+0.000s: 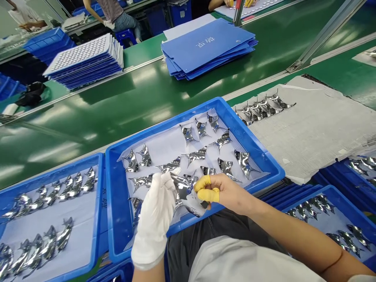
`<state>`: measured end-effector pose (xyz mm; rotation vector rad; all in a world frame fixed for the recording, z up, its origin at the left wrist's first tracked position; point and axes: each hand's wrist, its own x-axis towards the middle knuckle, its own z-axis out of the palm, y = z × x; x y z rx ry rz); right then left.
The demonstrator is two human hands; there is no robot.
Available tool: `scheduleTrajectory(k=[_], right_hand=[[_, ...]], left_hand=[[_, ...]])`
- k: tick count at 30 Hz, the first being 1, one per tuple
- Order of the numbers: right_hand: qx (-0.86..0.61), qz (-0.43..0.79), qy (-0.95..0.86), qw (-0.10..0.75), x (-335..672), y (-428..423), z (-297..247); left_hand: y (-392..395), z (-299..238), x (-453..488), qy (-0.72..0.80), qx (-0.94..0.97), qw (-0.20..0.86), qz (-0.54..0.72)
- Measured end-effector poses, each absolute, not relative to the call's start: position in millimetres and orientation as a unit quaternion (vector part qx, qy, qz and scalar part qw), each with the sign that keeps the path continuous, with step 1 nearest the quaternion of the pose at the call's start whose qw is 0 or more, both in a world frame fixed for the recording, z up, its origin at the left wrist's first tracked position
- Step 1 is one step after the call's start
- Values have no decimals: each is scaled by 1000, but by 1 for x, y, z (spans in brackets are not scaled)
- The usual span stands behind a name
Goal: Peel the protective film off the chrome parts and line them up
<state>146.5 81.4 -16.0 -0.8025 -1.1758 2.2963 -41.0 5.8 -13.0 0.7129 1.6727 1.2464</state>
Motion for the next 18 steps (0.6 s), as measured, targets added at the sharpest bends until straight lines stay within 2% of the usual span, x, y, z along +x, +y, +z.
scheduleTrajectory(k=[5,18], right_hand=[[-278,828,-426,236,142,75,-12],[-226,811,-482,241,142,65,-15]], left_hand=[[0,-6,-21,607,313,516,518],[5,-1,-17,652,257,424,573]])
